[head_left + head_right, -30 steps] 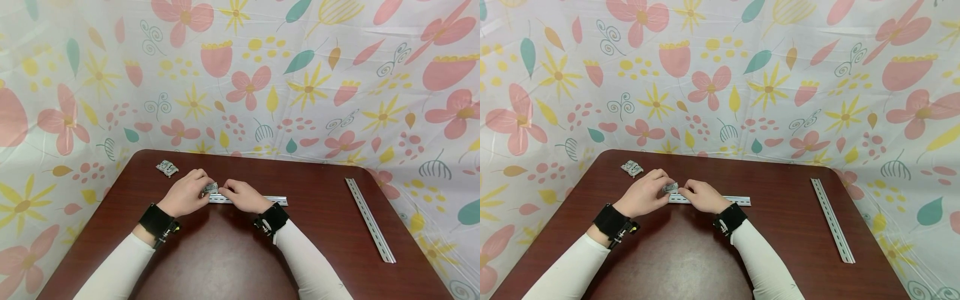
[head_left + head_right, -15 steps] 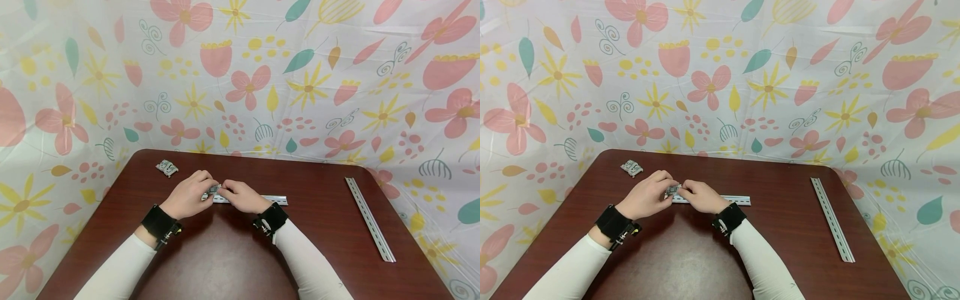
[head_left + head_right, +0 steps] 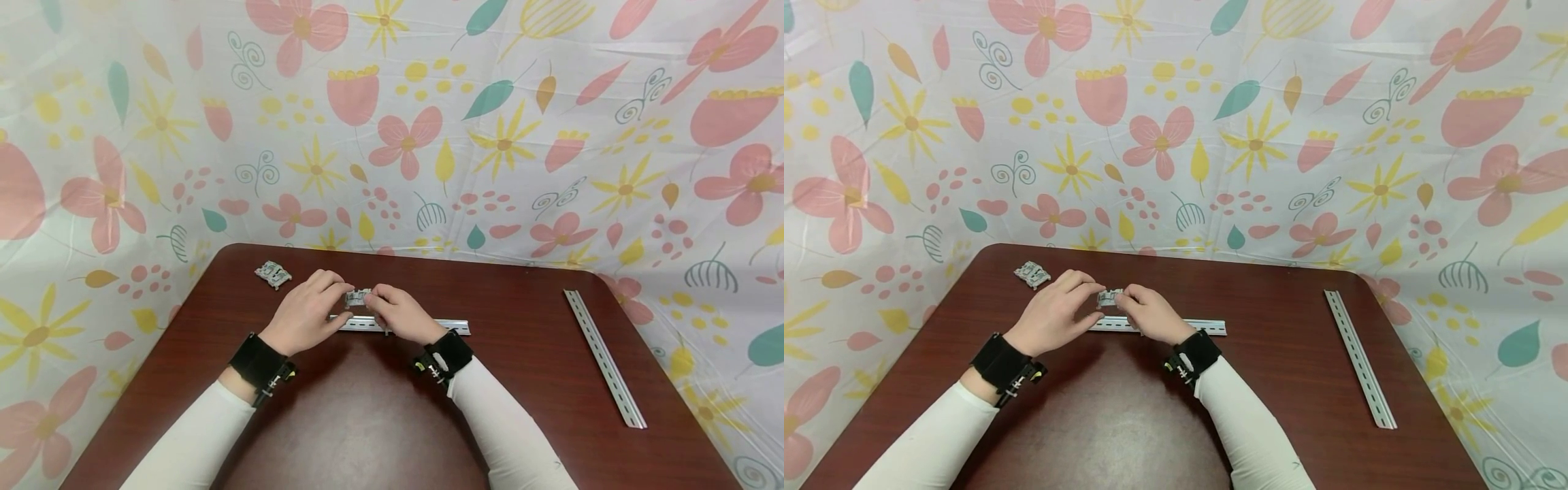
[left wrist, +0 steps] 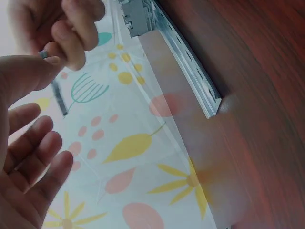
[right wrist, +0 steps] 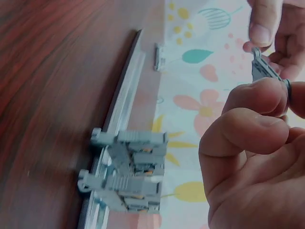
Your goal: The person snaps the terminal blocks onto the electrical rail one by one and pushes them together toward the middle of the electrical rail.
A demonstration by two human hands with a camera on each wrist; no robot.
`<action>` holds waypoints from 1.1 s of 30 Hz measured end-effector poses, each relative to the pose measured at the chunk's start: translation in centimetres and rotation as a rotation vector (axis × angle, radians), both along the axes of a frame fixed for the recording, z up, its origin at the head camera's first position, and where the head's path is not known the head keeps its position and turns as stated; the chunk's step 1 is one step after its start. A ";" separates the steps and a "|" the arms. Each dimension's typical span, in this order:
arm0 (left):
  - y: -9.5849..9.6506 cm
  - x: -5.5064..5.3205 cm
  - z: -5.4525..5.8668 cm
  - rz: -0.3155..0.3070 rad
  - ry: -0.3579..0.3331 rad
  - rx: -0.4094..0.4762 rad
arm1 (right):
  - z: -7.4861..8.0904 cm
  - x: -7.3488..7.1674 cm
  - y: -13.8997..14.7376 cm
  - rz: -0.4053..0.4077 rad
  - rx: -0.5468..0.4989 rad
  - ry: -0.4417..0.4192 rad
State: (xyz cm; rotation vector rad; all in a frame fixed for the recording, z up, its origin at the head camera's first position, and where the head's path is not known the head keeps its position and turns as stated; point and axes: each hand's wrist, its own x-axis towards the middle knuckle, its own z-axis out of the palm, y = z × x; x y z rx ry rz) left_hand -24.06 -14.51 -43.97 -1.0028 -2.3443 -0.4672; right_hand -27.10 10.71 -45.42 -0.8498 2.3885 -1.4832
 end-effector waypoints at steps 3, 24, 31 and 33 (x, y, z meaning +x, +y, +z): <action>0.1 0.0 0.2 -0.009 0.056 -0.017 | 0.0 0.0 0.0 0.008 -0.098 -0.077; 0.3 0.0 0.1 -0.036 0.196 0.086 | 0.7 0.4 -0.1 0.060 -0.274 -0.275; 0.4 0.2 0.1 -0.008 0.134 0.201 | 0.8 0.4 -0.2 0.049 -0.280 -0.214; 0.5 0.3 0.1 -0.008 0.084 0.256 | 0.8 0.4 -0.2 0.051 -0.275 -0.186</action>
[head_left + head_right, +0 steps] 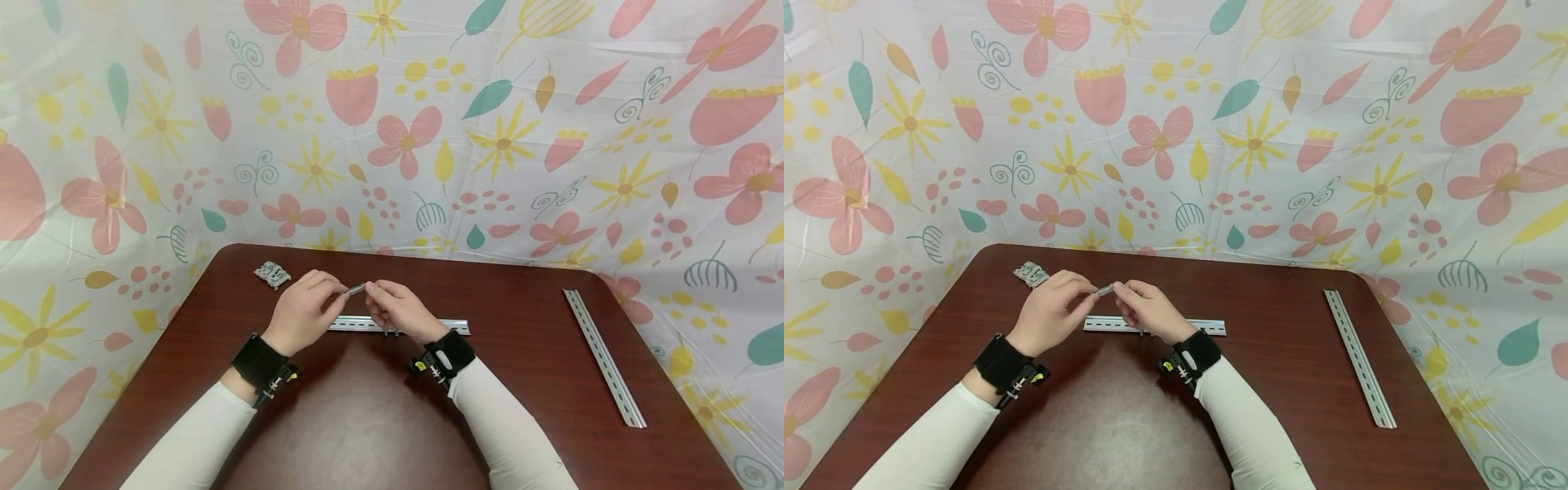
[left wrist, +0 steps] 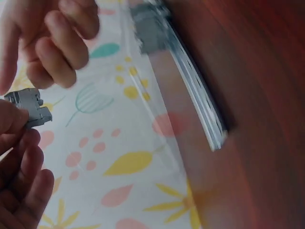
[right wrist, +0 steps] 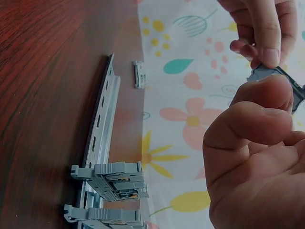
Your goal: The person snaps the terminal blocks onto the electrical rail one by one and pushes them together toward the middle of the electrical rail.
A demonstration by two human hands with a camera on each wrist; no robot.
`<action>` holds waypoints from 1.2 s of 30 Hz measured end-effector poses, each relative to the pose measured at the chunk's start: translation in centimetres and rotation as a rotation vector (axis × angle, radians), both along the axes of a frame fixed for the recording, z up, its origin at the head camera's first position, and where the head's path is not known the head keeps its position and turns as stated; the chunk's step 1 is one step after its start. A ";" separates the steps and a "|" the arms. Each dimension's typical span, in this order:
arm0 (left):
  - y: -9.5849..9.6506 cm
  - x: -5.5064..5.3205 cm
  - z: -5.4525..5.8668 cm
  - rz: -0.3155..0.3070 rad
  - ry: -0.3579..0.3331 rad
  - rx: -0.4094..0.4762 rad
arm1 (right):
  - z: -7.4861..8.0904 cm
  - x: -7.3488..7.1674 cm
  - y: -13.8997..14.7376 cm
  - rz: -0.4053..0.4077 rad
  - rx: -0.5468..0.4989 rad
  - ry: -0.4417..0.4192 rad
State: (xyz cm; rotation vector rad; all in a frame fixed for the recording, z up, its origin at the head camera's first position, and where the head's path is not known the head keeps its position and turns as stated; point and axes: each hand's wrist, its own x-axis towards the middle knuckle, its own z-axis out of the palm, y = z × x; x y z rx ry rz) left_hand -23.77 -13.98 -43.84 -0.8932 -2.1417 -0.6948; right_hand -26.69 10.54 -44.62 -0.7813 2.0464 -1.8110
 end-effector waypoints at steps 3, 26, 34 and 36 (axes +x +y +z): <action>0.2 0.2 0.0 -0.025 -0.112 0.107 | 0.1 0.1 0.0 0.000 -0.001 0.036; 1.9 1.7 0.2 -0.138 -0.868 0.706 | 0.3 0.5 -0.4 -0.090 -0.073 0.227; 2.1 1.7 0.0 -0.129 -0.881 0.678 | 0.3 0.4 -0.4 -0.114 -0.047 0.261; 2.1 1.7 -0.1 -0.135 -0.884 0.676 | 0.3 0.4 -0.3 -0.118 -0.039 0.263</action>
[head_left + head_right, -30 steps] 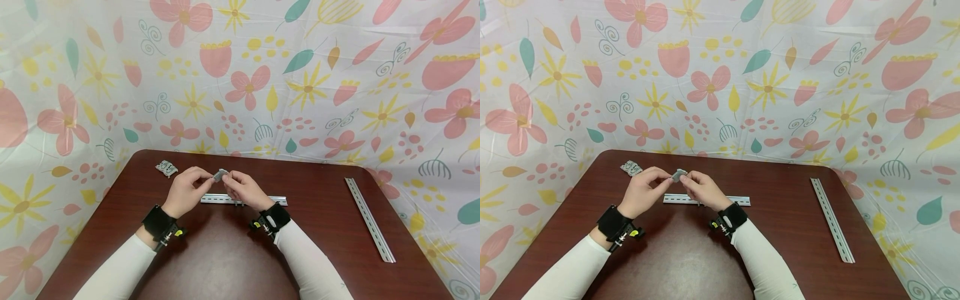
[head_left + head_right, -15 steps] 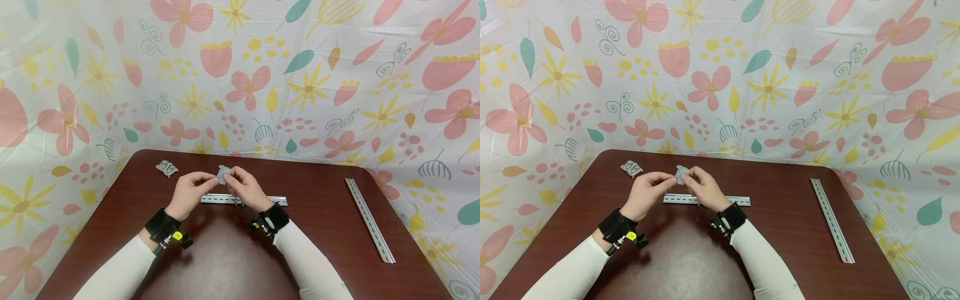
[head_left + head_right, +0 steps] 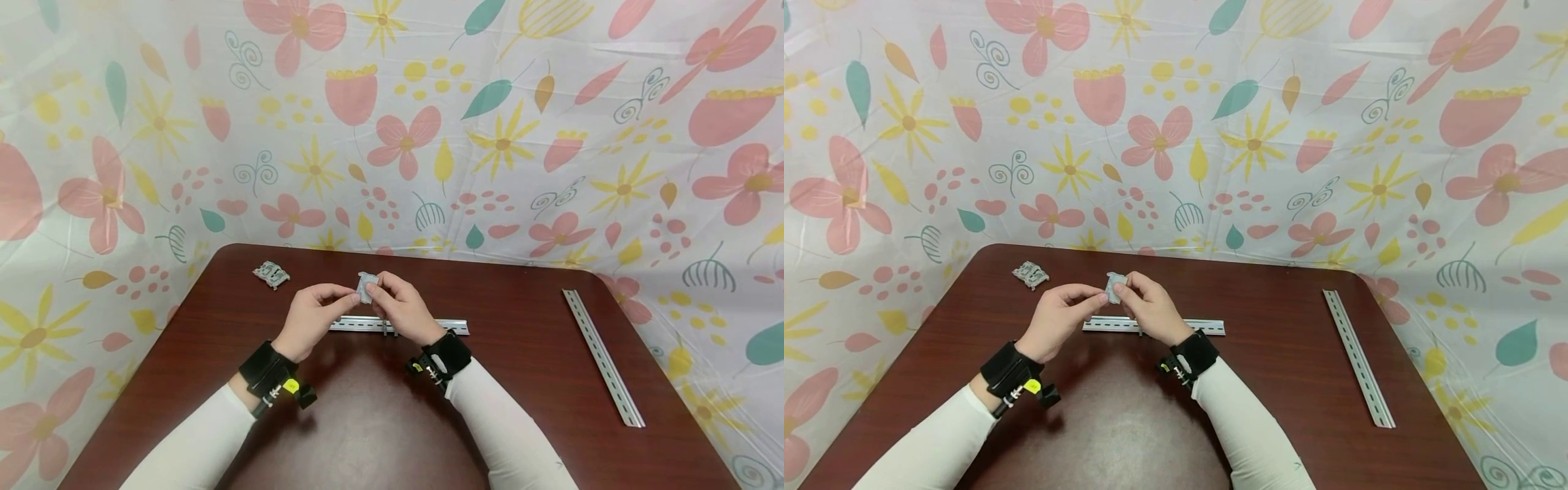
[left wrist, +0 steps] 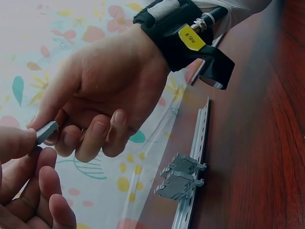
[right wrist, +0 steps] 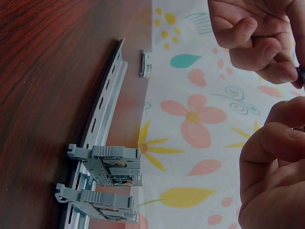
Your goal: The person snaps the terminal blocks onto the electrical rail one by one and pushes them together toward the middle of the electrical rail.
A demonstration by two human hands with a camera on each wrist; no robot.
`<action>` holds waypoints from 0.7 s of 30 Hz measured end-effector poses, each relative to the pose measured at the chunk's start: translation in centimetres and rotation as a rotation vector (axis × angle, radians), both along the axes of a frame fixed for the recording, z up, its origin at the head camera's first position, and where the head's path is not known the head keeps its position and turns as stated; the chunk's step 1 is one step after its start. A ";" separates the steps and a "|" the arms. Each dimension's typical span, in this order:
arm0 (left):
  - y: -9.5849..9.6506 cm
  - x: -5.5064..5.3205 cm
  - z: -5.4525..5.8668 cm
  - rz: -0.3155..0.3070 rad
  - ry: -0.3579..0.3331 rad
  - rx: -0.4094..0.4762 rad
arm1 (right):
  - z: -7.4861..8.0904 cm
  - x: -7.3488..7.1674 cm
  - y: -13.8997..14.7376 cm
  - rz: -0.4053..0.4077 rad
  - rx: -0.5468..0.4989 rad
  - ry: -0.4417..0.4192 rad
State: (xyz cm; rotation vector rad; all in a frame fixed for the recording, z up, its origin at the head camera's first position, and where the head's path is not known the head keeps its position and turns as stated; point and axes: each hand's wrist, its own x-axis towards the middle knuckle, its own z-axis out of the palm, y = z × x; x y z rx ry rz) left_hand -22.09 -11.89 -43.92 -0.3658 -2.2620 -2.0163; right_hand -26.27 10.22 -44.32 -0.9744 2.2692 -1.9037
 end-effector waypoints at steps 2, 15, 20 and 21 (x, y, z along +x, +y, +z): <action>0.0 -0.1 -0.1 -0.004 0.000 -0.004 | 0.0 0.0 0.1 -0.007 0.005 0.000; -1.3 -1.5 -2.0 -0.015 0.067 -0.339 | -0.1 -1.2 2.1 -0.094 0.058 0.007; -1.7 -1.9 -3.0 -0.037 0.105 -0.548 | 0.0 -1.6 2.9 -0.110 0.077 0.019; -1.8 -2.0 -3.1 -0.037 0.112 -0.584 | -0.1 -1.6 3.0 -0.111 0.087 0.018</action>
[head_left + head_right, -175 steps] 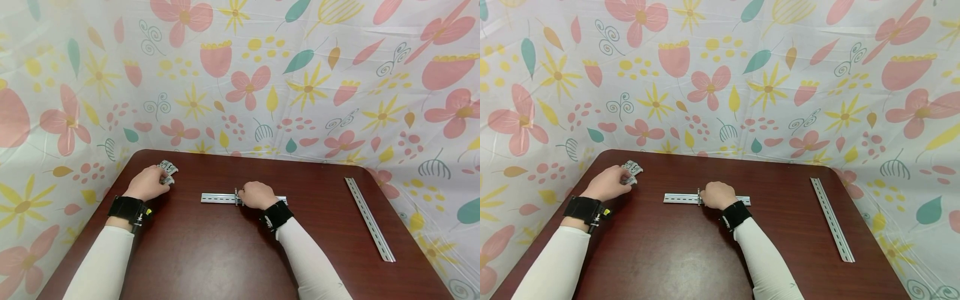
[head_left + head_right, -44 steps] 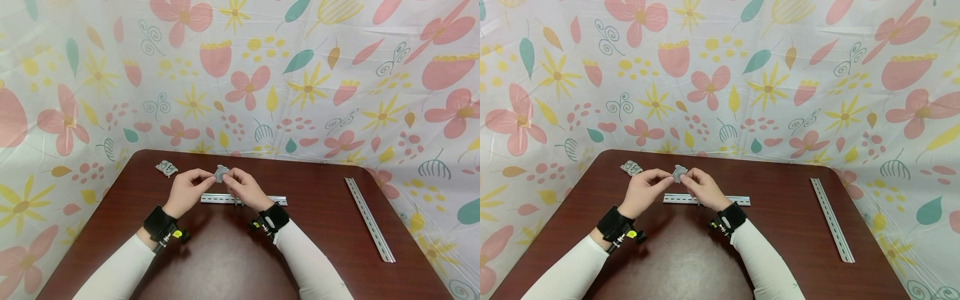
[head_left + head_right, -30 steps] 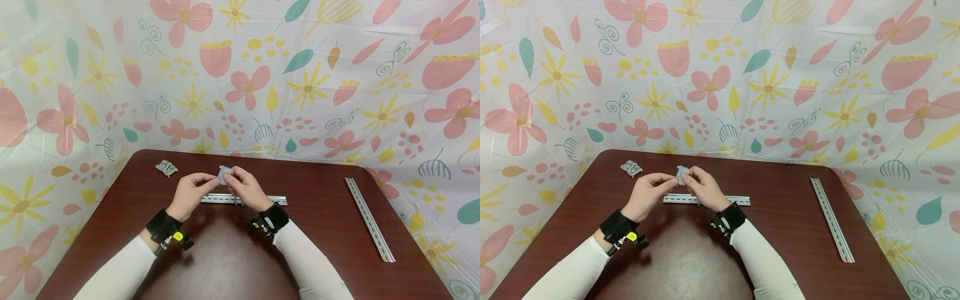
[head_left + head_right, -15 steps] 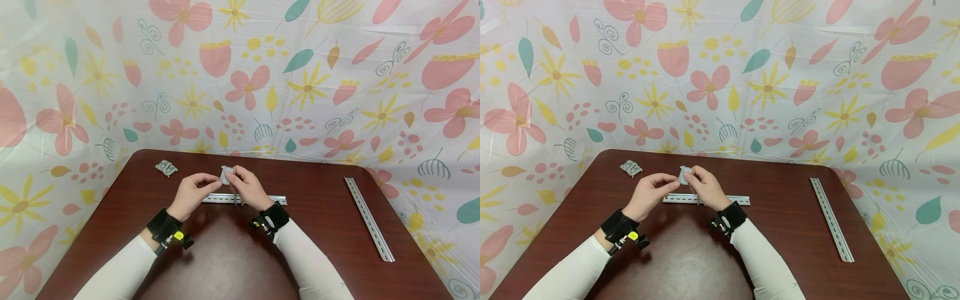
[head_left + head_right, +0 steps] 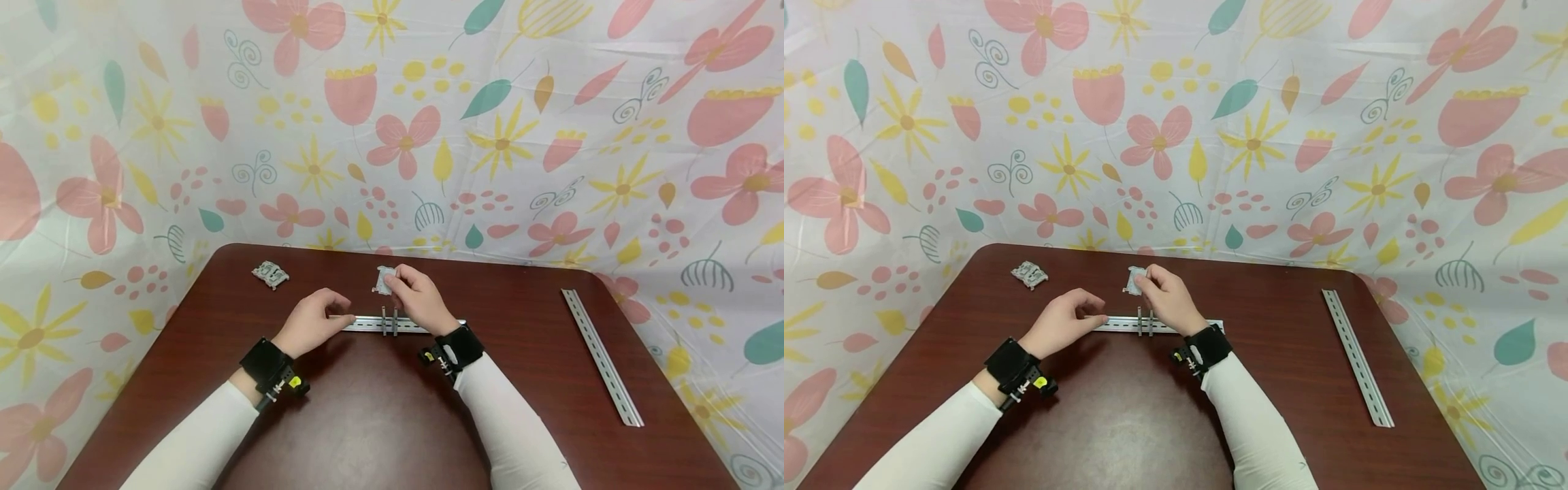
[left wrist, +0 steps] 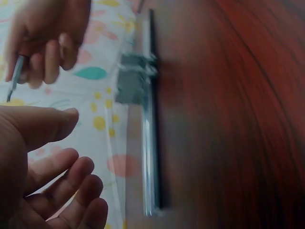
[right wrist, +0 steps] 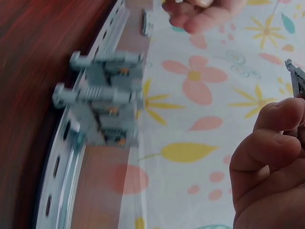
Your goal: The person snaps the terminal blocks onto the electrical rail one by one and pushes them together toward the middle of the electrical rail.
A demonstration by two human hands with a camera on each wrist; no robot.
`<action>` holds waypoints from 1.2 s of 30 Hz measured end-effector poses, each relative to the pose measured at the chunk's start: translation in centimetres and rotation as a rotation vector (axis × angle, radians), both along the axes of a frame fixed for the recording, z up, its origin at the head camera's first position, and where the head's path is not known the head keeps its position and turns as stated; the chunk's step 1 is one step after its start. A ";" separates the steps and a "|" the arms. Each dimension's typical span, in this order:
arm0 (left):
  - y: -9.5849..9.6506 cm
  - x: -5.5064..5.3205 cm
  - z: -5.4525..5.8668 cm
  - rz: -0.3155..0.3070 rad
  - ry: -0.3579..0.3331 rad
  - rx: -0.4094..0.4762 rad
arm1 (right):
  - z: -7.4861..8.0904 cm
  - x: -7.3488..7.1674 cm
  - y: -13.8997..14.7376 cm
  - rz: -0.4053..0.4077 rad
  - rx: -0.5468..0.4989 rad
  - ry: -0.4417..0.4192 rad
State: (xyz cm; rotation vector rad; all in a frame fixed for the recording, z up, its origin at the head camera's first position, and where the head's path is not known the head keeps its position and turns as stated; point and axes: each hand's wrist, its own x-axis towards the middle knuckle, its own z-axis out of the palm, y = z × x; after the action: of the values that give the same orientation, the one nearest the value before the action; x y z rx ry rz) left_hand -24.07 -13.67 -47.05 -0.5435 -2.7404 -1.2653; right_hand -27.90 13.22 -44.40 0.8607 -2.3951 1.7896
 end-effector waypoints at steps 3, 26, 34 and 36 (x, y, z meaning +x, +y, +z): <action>-0.1 -0.2 -0.4 0.005 0.043 -0.108 | -0.2 -0.1 0.3 -0.013 0.027 -0.005; -0.6 -0.6 -1.6 -0.020 0.152 -0.352 | -0.8 -1.3 2.3 -0.215 0.575 -0.056; -0.8 -0.7 -1.7 -0.033 0.153 -0.353 | -1.1 -1.5 2.4 -0.192 0.712 -0.098; -0.8 -0.8 -1.7 -0.038 0.154 -0.350 | -1.3 -1.6 2.3 -0.184 0.734 -0.111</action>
State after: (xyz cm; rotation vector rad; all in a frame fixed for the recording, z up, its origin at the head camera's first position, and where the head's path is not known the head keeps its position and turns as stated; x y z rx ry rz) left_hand -24.84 -14.46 -48.80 -0.6899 -2.8404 -0.7126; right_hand -29.47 15.50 -45.73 0.5338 -3.1218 0.8956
